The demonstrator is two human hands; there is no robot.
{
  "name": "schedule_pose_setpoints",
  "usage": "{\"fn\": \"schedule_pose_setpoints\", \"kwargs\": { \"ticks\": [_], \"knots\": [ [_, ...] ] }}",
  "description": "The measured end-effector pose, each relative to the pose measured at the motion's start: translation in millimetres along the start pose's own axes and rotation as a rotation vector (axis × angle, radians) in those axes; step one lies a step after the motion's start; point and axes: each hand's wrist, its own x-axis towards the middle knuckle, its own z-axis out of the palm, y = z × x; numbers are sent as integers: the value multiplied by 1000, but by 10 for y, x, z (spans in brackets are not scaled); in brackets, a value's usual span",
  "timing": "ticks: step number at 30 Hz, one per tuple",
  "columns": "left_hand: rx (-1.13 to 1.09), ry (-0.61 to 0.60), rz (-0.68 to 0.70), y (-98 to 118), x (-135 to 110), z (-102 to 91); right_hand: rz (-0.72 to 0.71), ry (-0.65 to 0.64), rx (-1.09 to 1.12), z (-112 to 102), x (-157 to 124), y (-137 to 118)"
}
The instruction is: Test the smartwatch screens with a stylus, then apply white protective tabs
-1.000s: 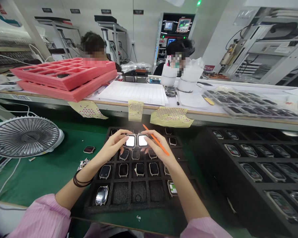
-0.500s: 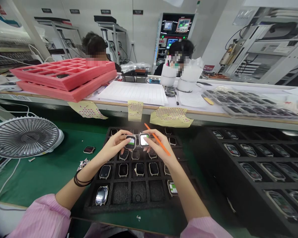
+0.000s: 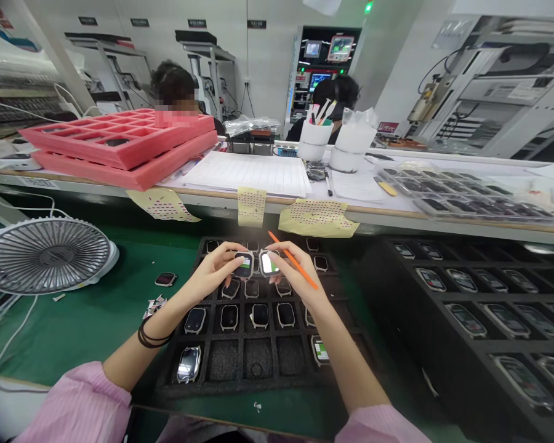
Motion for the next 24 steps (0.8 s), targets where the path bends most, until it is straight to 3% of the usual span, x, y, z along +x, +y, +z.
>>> {"fn": "schedule_pose_setpoints", "kwargs": {
  "ticks": [5, 15, 24],
  "knots": [
    [14, -3, -18, -4, -1, -13, 8, 25, -13, 8, 11, 38],
    [15, -47, -8, -78, 15, -22, -14, -119, -5, -65, 37, 33],
    [28, 42, -75, 36, -5, 7, 57, 23, -33, -31, 43, 49]
  ]
}}
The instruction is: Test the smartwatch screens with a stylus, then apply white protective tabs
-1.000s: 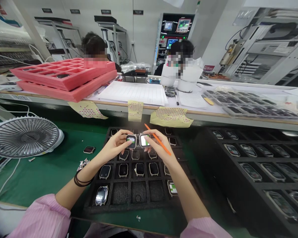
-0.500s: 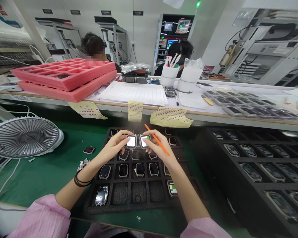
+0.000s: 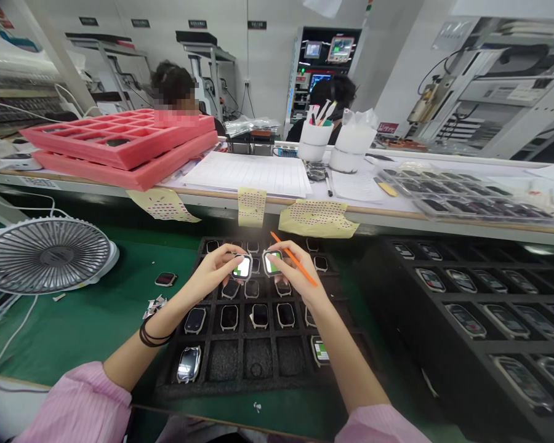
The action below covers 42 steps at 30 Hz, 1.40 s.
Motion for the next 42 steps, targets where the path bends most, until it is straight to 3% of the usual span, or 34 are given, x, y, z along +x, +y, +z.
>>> {"fn": "schedule_pose_setpoints", "kwargs": {
  "ticks": [6, 16, 29, 37, 42],
  "knots": [
    [-27, -12, 9, -21, 12, 12, 38, 36, 15, 36, 9, 15],
    [47, -58, 100, -155, 54, -26, -61, -140, -2, -9, -6, -6],
    [-67, -9, 25, -43, 37, 12, 15, -11, 27, 26, -12, -30],
    [-87, -102, 73, -108, 42, -5, -58, -157, 114, -35, -15, -11],
    [-70, -91, 84, -85, 38, -11, -103, -229, 128, -60, -27, -47]
  ]
}}
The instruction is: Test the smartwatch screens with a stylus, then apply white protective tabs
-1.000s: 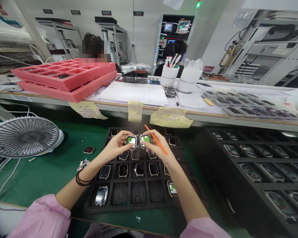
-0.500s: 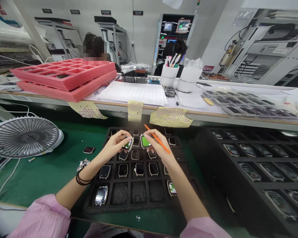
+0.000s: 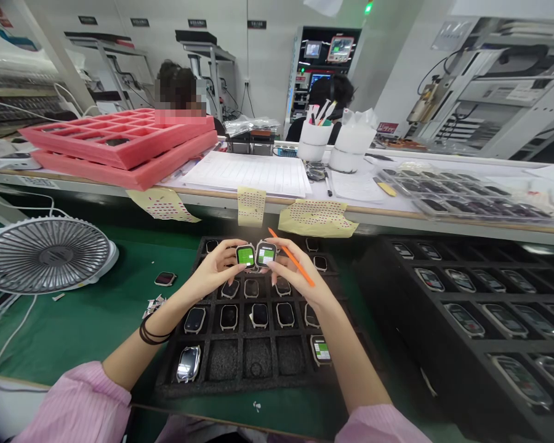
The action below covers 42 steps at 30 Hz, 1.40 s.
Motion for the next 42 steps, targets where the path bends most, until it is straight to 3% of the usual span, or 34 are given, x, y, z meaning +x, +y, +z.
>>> {"fn": "schedule_pose_setpoints", "kwargs": {
  "ticks": [10, 24, 29, 36, 42],
  "knots": [
    [-28, 124, -25, -2, 20, 28, 40, 210, -22, 57, 32, 65],
    [5, 81, 2, -5, 20, 8, 20, 185, -5, 37, 35, 50],
    [184, -45, 137, 11, -50, 10, 48, 189, -25, 47, 62, 123],
    [613, 113, 501, -48, -61, 46, 53, 145, -87, 220, 24, 196],
    [834, 40, 538, -81, -63, 13, 2, 143, -249, 301, -38, 310]
  ]
}}
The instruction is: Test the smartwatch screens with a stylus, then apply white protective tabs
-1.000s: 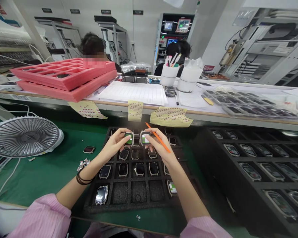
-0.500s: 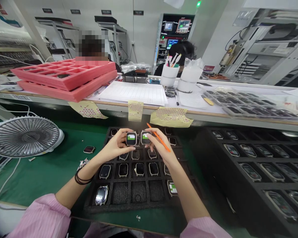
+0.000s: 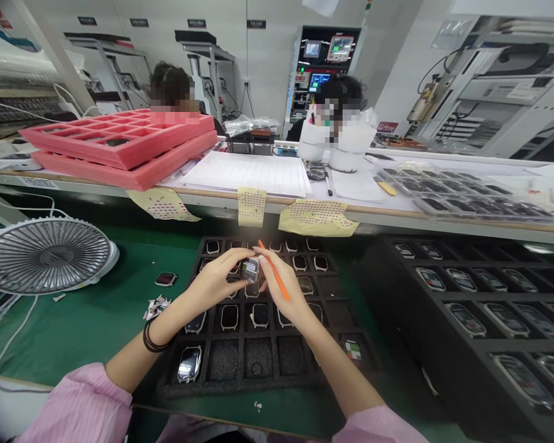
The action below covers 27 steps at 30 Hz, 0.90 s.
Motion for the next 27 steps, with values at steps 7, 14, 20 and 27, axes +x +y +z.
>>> {"fn": "schedule_pose_setpoints", "kwargs": {
  "ticks": [7, 14, 20, 27],
  "knots": [
    [57, 49, 49, 54, -14, -95, -23, -79, 83, -69, 3, -82],
    [-115, 177, 254, 77, 39, -142, 98, -392, 416, -186, -4, -152],
    [-169, 159, 284, 126, 19, -138, 175, -353, 545, -170, -39, -185],
    [-186, 154, 247, 167, 30, -129, 169, -370, 555, -149, -79, -354]
  ]
}}
